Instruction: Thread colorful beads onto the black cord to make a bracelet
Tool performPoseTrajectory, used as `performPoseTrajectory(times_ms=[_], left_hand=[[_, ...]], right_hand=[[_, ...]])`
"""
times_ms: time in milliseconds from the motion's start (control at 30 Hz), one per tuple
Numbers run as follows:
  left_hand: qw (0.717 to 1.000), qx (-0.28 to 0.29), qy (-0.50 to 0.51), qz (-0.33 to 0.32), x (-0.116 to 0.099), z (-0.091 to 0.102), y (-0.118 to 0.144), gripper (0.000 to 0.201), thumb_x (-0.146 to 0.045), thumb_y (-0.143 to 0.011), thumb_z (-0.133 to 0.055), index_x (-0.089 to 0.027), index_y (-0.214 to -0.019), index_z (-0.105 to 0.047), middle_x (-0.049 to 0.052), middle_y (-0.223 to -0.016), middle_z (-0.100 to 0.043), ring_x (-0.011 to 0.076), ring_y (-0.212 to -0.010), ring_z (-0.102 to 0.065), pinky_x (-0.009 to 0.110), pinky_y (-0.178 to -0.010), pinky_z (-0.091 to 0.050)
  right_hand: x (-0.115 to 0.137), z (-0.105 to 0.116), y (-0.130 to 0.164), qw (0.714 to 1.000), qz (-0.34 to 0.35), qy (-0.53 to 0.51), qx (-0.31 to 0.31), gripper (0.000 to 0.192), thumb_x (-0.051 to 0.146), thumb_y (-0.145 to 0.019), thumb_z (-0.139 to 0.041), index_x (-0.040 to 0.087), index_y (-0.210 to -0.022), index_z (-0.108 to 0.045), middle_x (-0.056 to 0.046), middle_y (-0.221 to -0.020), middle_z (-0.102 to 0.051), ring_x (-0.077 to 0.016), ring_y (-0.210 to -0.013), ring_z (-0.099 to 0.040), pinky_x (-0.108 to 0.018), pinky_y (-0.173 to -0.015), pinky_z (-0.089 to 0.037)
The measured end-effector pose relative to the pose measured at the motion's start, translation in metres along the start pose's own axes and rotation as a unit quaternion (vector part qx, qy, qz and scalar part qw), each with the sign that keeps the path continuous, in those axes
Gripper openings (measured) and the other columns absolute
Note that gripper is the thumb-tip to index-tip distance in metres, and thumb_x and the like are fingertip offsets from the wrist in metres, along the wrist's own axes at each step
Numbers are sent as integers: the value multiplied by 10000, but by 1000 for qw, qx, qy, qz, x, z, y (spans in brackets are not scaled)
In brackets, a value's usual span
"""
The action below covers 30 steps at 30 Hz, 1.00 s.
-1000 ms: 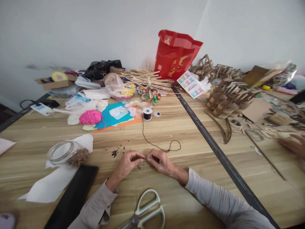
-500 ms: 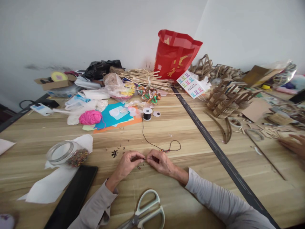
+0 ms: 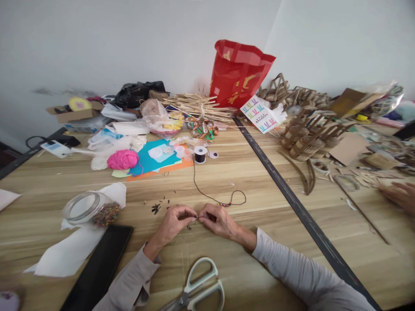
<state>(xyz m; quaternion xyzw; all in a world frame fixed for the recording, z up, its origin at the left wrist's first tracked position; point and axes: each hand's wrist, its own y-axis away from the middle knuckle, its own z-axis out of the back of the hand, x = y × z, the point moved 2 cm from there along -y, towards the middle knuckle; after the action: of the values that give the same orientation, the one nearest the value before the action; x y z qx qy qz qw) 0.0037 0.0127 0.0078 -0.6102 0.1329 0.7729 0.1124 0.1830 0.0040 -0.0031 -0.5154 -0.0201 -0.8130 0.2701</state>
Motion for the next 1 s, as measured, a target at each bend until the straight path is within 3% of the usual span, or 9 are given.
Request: performPoseTrajectory(times_ms=[400, 1000], left_hand=[[999, 0, -37, -14, -3, -1, 1, 58, -192, -684, -679, -139, -701, -693, 37, -665, -694, 160, -638, -622, 248, -616, -506], [1000, -10, 3, 9, 3, -1, 1, 68, -191, -655, -702, -131, -663, -671, 41, -673, -688, 157, -650, -611, 251, -635, -479]], right_hand=[[2, 1, -1, 1000, 9, 5, 6, 110, 222, -848, -570, 140, -803, -628, -21, -726, -589, -96, -598, -484, -208, -547, -367], [0, 1, 0, 1000, -4, -6, 8, 73, 199, -828, -590, 144, -820, -637, -13, -719, -592, -99, -610, -499, -203, -558, -375]])
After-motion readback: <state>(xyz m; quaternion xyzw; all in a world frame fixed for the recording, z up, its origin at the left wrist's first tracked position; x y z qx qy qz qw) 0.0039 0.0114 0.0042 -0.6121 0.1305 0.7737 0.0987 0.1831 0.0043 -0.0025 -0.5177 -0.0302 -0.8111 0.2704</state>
